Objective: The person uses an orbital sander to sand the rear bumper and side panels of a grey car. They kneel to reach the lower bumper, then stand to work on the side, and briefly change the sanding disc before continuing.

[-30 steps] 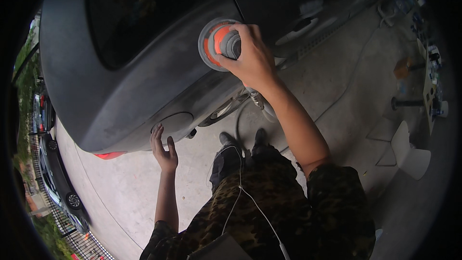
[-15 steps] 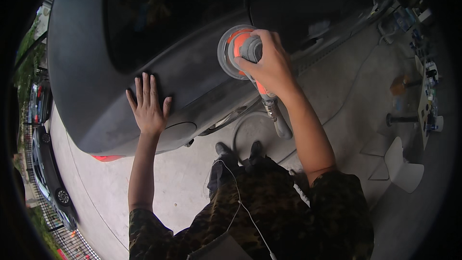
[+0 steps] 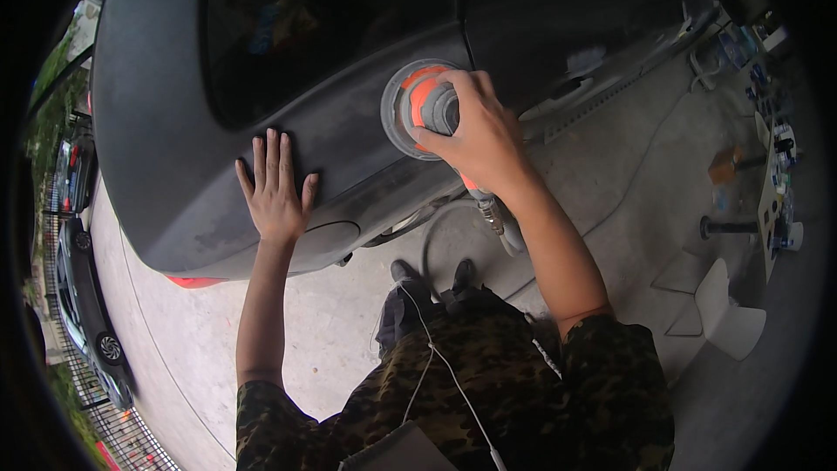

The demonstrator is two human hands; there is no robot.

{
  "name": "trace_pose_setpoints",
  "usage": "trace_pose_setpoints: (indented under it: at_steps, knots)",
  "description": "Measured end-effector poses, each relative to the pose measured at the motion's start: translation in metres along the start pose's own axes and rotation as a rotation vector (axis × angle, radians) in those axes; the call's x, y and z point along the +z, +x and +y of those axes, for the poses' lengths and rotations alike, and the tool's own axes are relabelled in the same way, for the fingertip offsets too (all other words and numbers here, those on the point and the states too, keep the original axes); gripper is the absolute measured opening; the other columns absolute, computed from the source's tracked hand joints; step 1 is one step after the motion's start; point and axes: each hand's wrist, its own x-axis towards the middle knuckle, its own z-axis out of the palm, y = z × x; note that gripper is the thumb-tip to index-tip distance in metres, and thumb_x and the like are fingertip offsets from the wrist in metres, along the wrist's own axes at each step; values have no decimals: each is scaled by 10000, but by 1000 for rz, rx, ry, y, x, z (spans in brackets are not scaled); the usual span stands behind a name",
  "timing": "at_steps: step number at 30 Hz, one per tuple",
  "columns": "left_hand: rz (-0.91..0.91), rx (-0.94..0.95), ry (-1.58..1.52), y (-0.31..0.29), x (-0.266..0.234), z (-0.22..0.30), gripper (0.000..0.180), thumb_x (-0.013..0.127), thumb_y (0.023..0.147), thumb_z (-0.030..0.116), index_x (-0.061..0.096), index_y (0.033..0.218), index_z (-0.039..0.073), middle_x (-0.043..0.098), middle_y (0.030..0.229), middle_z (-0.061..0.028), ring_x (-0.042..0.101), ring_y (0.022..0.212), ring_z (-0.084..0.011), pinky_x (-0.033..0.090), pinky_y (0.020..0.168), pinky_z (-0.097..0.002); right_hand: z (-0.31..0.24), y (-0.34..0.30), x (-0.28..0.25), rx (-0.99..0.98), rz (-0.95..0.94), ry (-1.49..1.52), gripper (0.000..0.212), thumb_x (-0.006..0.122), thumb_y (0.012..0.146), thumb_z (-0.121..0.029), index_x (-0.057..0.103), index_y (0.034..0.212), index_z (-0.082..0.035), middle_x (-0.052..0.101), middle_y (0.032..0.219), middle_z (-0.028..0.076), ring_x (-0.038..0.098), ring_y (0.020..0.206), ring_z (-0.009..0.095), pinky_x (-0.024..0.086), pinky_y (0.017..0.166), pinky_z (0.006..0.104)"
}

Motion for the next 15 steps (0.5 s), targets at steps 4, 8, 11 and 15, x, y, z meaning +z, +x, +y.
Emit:
trace_pose_setpoints:
  at_steps: [4, 8, 11, 15]
  knots:
    - [1, 8, -4, -2, -2, 1, 721, 483, 1063, 524, 389, 1641, 105, 333, 1726, -87, 258, 1612, -302, 108, 1290, -611, -6, 2, 2, -56, 48, 27, 666, 890, 781, -296, 584, 1334, -84, 583, 1322, 150, 641, 1182, 391, 534, 998, 473]
    - [2, 4, -17, -2, -1, 1, 717, 484, 1063, 515, 389, 1640, 101, 335, 1725, -89, 256, 1612, -304, 109, 1290, -609, -11, 7, 5, -63, 29, 2, 665, 890, 780, -293, 584, 1333, -85, 584, 1320, 148, 644, 1178, 393, 539, 988, 476]
    - [-2, 1, -16, -2, 0, 1, 717, 493, 1057, 513, 390, 1642, 110, 335, 1726, -78, 260, 1611, -296, 108, 1290, -604, -20, 0, 15, -100, -28, -15, 681, 896, 776, -301, 568, 1337, -94, 585, 1318, 152, 657, 1169, 407, 550, 972, 491]
    - [10, 1, -20, -2, -2, 1, 718, 514, 1047, 520, 402, 1641, 134, 343, 1725, -55, 274, 1607, -281, 111, 1290, -599, -31, -6, 28, -163, -88, -14, 716, 896, 776, -304, 534, 1357, -94, 583, 1311, 170, 676, 1113, 450, 565, 940, 518]
